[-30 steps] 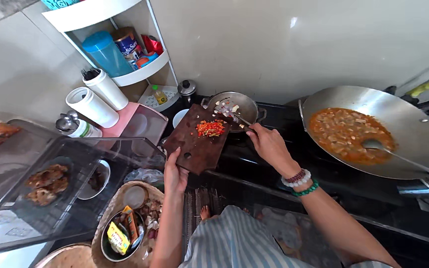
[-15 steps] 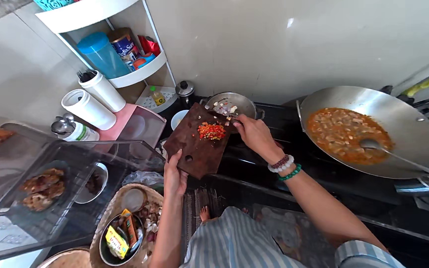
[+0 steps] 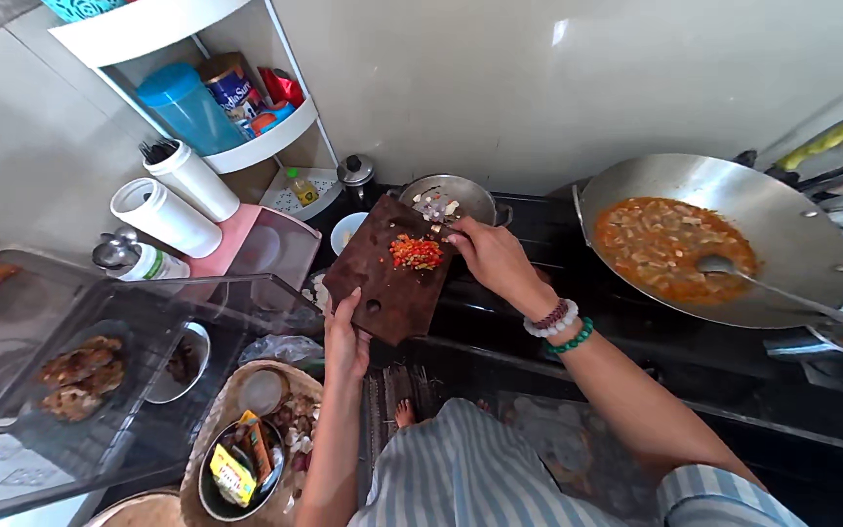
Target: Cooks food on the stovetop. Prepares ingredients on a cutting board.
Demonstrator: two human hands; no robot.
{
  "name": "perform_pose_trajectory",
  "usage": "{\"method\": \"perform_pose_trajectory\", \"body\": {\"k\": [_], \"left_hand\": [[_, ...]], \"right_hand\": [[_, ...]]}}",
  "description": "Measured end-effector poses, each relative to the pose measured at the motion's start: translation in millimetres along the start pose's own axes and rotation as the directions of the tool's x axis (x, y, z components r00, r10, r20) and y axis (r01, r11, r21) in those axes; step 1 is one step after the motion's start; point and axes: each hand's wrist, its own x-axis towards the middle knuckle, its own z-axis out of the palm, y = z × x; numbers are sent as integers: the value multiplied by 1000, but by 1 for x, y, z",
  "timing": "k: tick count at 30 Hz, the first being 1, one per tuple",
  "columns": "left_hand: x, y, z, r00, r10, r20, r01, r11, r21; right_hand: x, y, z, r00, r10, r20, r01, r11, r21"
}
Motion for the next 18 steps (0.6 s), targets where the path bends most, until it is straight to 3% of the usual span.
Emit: {"method": "perform_pose_trajectory", "body": {"k": [3, 7, 18], "left_hand": [[0, -1, 1, 1000, -3, 4, 3, 1000, 7], [2, -1, -2, 1000, -10, 7, 10, 1000, 1], [6, -1, -1, 1000, 2, -19, -3, 999, -44]], "right_hand": [[-2, -2, 1, 1000, -14, -4, 14, 999, -31], [-8, 21, -2, 996, 89, -19, -90, 989, -113], [-15, 42, -2, 984, 179, -8, -178, 979, -101]]}}
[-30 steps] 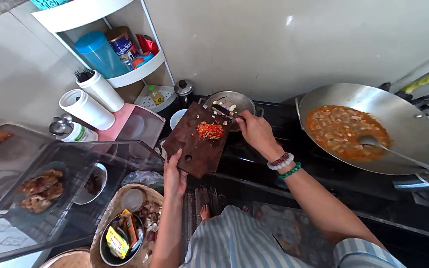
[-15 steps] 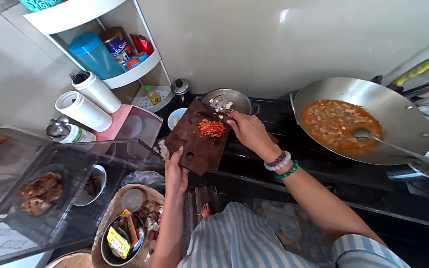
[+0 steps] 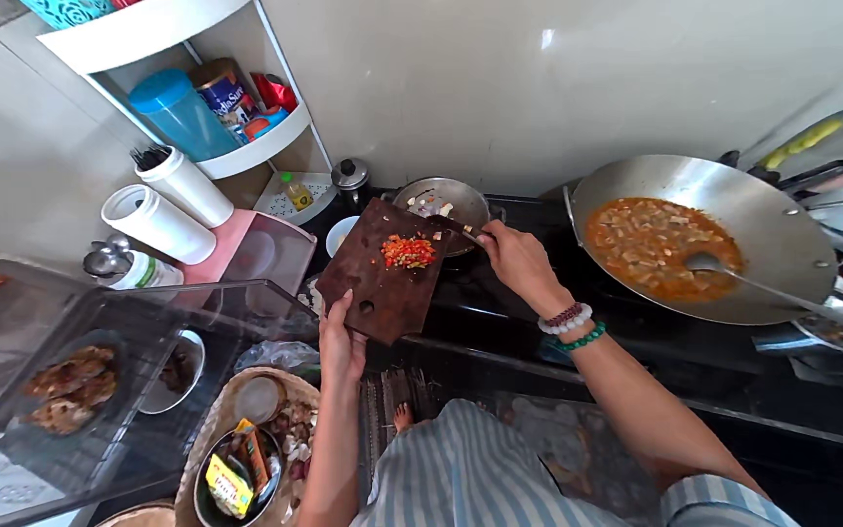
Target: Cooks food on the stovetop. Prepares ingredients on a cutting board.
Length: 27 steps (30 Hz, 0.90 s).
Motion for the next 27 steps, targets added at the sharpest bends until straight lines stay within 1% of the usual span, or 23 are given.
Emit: {"method": "perform_pose_trajectory", "body": {"k": [2, 6, 10, 13, 15, 19, 22, 25, 27], "left_hand": [[1, 1, 1, 1000, -2, -27, 2, 1000, 0], [4, 3, -1, 999, 1, -42, -2, 1000, -22], [5, 2, -1, 999, 3, -53, -5, 999, -34], [4, 2, -3, 999, -2, -45, 1, 1000, -31], [3, 3, -3, 999, -6, -46, 5, 1000, -22], [-1, 2, 0, 999, 3, -32, -3, 1000, 8], [-3, -1, 2, 1000, 2, -22, -1, 999, 33], [-5, -2, 2, 1000, -4, -21, 4, 999, 35], [-6, -1, 0, 1000, -12, -21, 12, 999, 35]], "right_hand": [[0, 8, -5, 1000, 21, -3, -21, 1000, 10], [-13, 14, -12, 999, -28, 16, 27, 999, 41], [-10, 18, 0, 1000, -19, 6, 19, 1000, -25], [1, 22, 6, 999, 35, -16, -36, 997, -61], [5, 17, 5, 999, 38, -36, -39, 998, -40], [8, -19, 6, 994, -90, -57, 95, 992, 82], [13, -41, 14, 990, -139, -34, 142, 985, 101], [15, -40, 17, 993, -112, -33, 112, 993, 27], [12, -29, 12, 999, -38, -30, 37, 999, -17]]}}
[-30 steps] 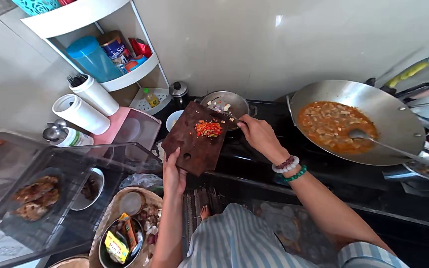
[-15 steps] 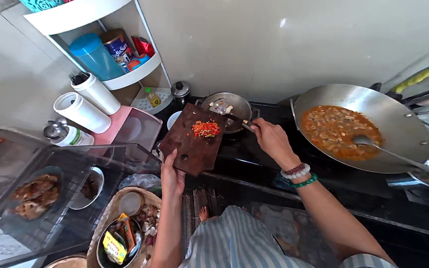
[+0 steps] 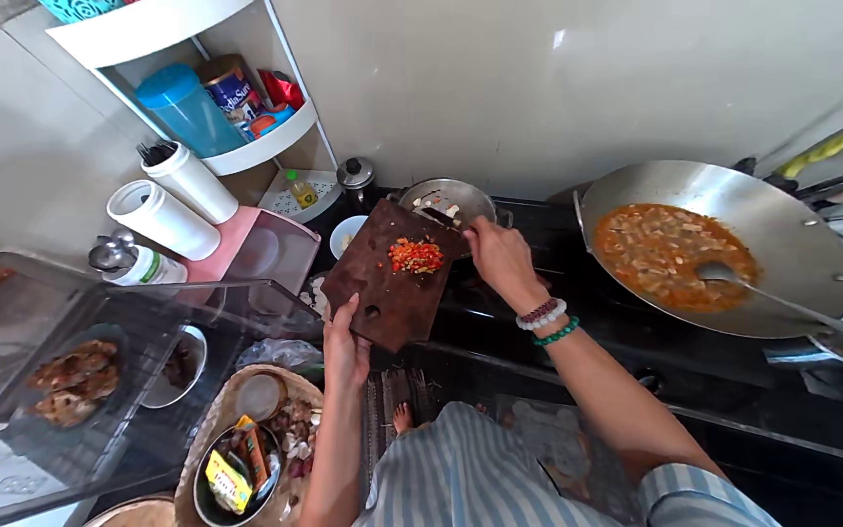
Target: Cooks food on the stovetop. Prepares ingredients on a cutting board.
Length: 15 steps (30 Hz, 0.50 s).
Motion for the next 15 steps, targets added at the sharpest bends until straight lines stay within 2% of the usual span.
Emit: {"method": "perform_pose_trajectory", "body": {"k": [3, 10, 15], "left_hand": [[0, 1, -1, 1000, 1, -3, -1, 1000, -1], [2, -2, 1, 1000, 31, -4, -31, 999, -18], [0, -4, -3, 999, 42, -8, -42, 997, -65]], "right_hand": [[0, 13, -6, 998, 67, -18, -68, 998, -15], [-9, 4, -18, 999, -30, -31, 30, 1000, 4], [-20, 39, -17, 995, 101, 8, -100, 993, -60]]}}
